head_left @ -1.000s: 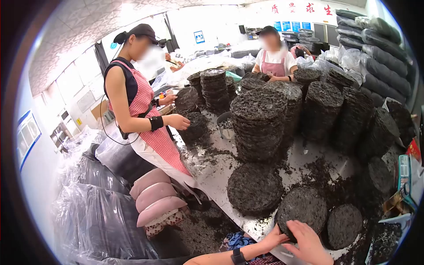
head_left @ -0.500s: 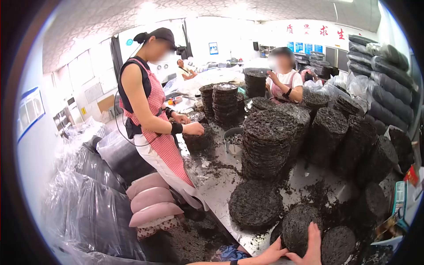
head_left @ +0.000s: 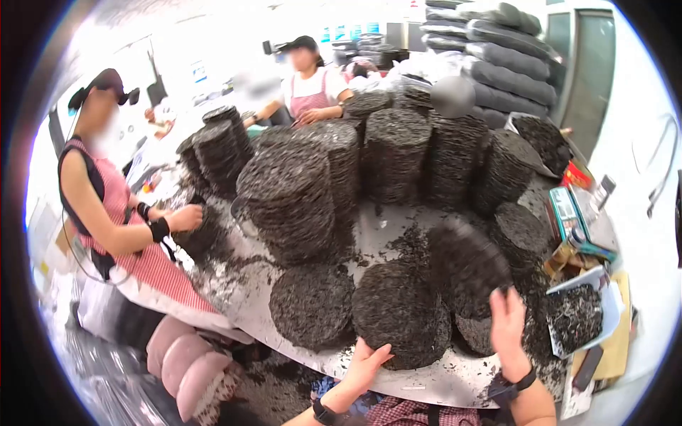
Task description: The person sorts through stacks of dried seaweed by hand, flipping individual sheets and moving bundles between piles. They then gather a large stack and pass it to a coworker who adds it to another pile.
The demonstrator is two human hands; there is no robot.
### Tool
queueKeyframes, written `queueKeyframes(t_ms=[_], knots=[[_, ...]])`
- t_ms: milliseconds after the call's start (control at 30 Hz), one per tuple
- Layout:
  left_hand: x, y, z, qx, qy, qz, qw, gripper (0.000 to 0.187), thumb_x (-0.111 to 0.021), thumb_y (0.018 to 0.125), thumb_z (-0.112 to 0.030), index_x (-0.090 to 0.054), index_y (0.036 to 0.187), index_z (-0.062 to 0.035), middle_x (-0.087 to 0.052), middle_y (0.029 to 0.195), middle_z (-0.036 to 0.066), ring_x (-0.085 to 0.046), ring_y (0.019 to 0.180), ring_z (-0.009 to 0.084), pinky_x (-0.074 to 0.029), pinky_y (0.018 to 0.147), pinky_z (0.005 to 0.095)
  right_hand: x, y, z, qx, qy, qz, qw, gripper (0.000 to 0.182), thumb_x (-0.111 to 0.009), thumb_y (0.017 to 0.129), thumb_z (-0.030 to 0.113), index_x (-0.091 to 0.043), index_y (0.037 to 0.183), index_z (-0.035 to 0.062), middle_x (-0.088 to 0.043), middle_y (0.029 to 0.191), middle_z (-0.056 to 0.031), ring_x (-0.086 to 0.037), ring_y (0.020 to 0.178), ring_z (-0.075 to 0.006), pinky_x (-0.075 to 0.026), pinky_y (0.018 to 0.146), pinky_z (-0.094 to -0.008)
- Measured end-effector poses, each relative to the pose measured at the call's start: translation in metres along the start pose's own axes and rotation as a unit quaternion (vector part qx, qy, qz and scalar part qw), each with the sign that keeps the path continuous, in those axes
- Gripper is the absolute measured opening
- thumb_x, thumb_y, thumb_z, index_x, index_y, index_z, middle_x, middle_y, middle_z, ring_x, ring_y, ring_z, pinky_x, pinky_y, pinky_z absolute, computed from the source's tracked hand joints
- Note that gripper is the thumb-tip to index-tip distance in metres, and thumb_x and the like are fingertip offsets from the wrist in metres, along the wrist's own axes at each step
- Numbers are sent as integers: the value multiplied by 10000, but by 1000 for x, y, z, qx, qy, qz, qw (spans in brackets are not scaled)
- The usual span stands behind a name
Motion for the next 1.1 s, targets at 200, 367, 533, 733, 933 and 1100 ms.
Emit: queueKeyframes(t_ms=[200, 367, 533, 733, 933, 1100], knots=[[11, -2, -21, -16, -136, 15, 990, 407, -547, 922, 18, -422, 1295, -84, -563, 1270, 98, -597, 1113, 218, -532, 901, 377, 28, -4, -72, -125, 403, -114, 899, 212, -599, 963, 176, -616, 1141, 61, -653, 1132, -23, -594, 1027, -119, -455, 908, -288], [3, -14, -29, 14, -153, 60, 986, 472, -528, 914, 48, -389, 1340, -99, -522, 1320, 110, -567, 1169, 239, -517, 941, 403, 10, -17, -91, -187, 477, -96, 853, 235, -631, 934, 160, -608, 1141, 53, -652, 1154, -54, -597, 1068, -177, -444, 972, -346], [-11, -19, -23, 28, -123, 83, 988, 630, -527, 903, 51, -265, 1443, -141, -435, 1407, 111, -464, 1284, 256, -403, 1053, 439, -35, -42, -91, -302, 528, 2, 793, 272, -625, 933, 166, -576, 1173, 49, -628, 1191, -67, -574, 1123, -216, -447, 985, -415], [-22, -19, -22, 44, -150, 83, 984, 897, -544, 880, 66, 22, 1521, -206, -338, 1465, 107, -356, 1355, 268, -297, 1114, 464, -63, -77, -102, -383, 531, 81, 752, 249, -560, 975, 172, -548, 1160, 5, -616, 1184, -87, -573, 1132, -229, -445, 1001, -459], [-30, -19, -16, 18, -118, 68, 991, 927, -523, 893, 78, 74, 1516, -260, -273, 1485, 104, -349, 1349, 262, -314, 1105, 455, -85, -104, -99, -414, 552, 75, 720, 399, -417, 1035, 317, -475, 1317, 41, -573, 1292, -77, -545, 1180, -222, -418, 1030, -398], [-39, -15, -7, -49, 101, 144, 983, 922, -541, 901, 42, 93, 1518, -216, -247, 1505, 133, -315, 1372, 295, -313, 1108, 467, -62, -94, -119, -370, 497, 54, 783, 454, -573, 970, 266, -446, 1336, 30, -540, 1327, -95, -526, 1188, -209, -408, 1021, -367]])
Point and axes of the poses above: each hand's wrist, its own y-axis towards the middle knuckle, its own x-axis out of the back of the hand, z = x × y, the point moved 10 cm from there along y, towards the middle knuckle
